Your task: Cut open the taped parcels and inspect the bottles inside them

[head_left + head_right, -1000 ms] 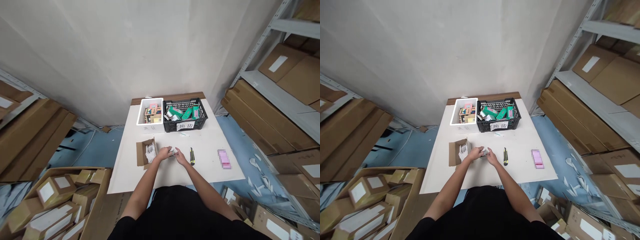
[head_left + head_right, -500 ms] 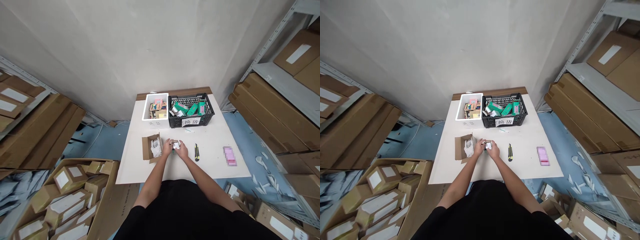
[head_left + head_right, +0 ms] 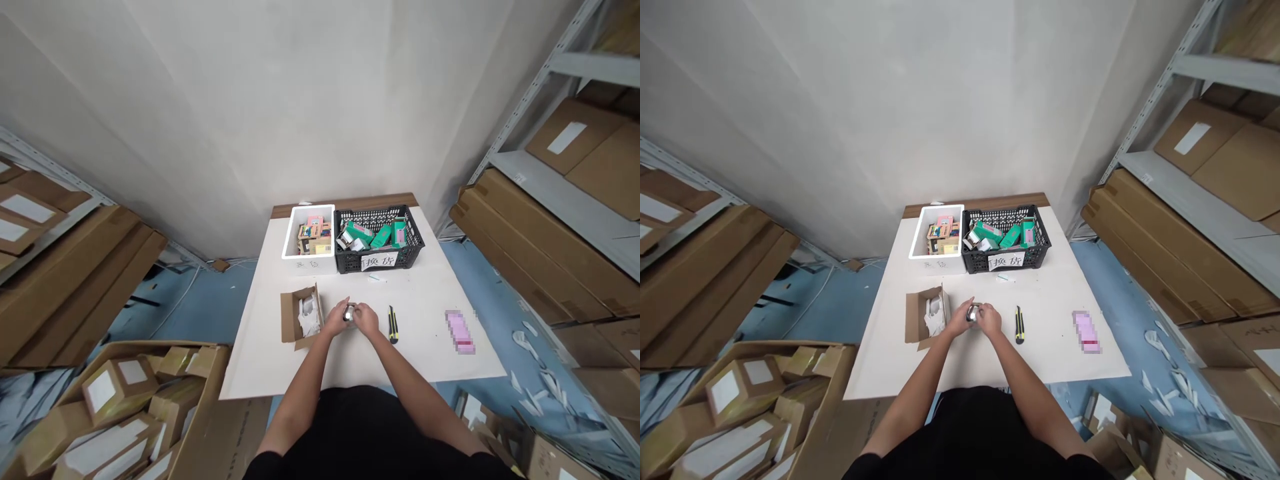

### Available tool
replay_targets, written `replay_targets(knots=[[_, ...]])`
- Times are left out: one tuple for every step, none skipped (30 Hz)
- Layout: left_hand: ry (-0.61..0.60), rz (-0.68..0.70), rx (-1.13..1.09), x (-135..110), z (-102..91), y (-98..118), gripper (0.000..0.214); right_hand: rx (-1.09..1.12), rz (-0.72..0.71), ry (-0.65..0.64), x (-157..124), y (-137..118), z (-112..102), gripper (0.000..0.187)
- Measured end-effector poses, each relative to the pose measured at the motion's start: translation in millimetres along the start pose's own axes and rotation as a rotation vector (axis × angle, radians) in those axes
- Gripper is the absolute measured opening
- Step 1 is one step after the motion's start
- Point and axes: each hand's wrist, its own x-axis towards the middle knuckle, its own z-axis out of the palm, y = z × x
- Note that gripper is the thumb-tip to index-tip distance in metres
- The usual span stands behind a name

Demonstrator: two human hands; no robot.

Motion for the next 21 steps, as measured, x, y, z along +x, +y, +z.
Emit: replay_targets(knots=[[0.005,0.001,0.002,-0.9,1.0,-2.2,0.106,-0.056,0.029,-0.022,2.1,-3.9,-1.0,0.026],[0.018,0.003,-0.003,-2.1,2.2,-4.2,0.105,-0.106,0.056,-0.043,4.4,-8.3,-2.4,0.028],[0.036,-0.003,-0.013,-3.6,3.7,-6.0,0.106,-0.147,0.078,-0.061,6.6,-13.1,-4.2,0.032],[0.055,-0.013,-0.027,-5.5,5.5,-7.3,0.106,-0.18,0.093,-0.077,8.7,-17.9,-6.2,0.038],[0.078,-0.027,-0.04,-7.8,7.4,-8.0,0.106,-0.206,0.106,-0.092,10.6,-22.8,-8.1,0.042],[0.098,-0.047,-0.048,-10.3,9.3,-8.2,0.105,-0.23,0.118,-0.106,12.3,-27.3,-9.9,0.046],[0.114,-0.071,-0.049,-12.9,10.8,-7.9,0.104,-0.251,0.129,-0.117,13.8,-31.4,-11.1,0.049],[0.126,-0.097,-0.043,-15.3,11.7,-7.3,0.102,-0.267,0.136,-0.128,14.9,-34.9,-11.5,0.051],[0.134,-0.125,-0.031,-17.4,12.0,-6.8,0.099,-0.277,0.135,-0.138,15.6,-37.6,-11.1,0.053],[0.139,-0.148,-0.015,-19.2,11.7,-6.5,0.095,-0.279,0.125,-0.143,15.8,-39.6,-9.8,0.053],[0.142,-0.165,0.002,-20.5,10.7,-6.5,0.091,-0.271,0.104,-0.141,15.6,-40.9,-7.9,0.053],[0.145,-0.176,0.019,-21.5,9.4,-7.1,0.087,-0.253,0.075,-0.134,14.8,-41.5,-5.7,0.052],[0.147,-0.181,0.035,-22.2,8.0,-8.1,0.083,-0.225,0.043,-0.118,13.7,-41.8,-4.0,0.052],[0.148,-0.181,0.048,-22.6,6.7,-9.3,0.081,-0.185,0.013,-0.09,12.5,-41.9,-3.2,0.051],[0.149,-0.18,0.056,-22.8,5.9,-10.5,0.078,-0.128,-0.011,-0.051,11.4,-42.1,-4.2,0.051],[0.152,-0.178,0.059,-22.9,5.7,-11.3,0.076,-0.053,-0.033,-0.009,10.4,-42.8,-7.8,0.052],[0.156,-0.179,0.058,-23.0,6.0,-11.3,0.074,0.04,-0.06,0.029,9.6,-44.2,-14.6,0.053],[0.162,-0.182,0.052,-23.0,6.7,-10.3,0.072,0.144,-0.095,0.065,9.0,-46.8,-24.8,0.054],[0.165,-0.187,0.042,-23.1,7.5,-8.1,0.071,0.251,-0.136,0.098,8.5,-50.7,-38.3,0.053],[0.167,-0.195,0.032,-23.2,8.1,-4.6,0.07,0.355,-0.183,0.117,8.2,-56.0,-54.5,0.052],[0.164,-0.205,0.021,-23.2,8.1,-0.1,0.071,0.445,-0.239,0.142,8.2,-62.5,-72.3,0.049]])
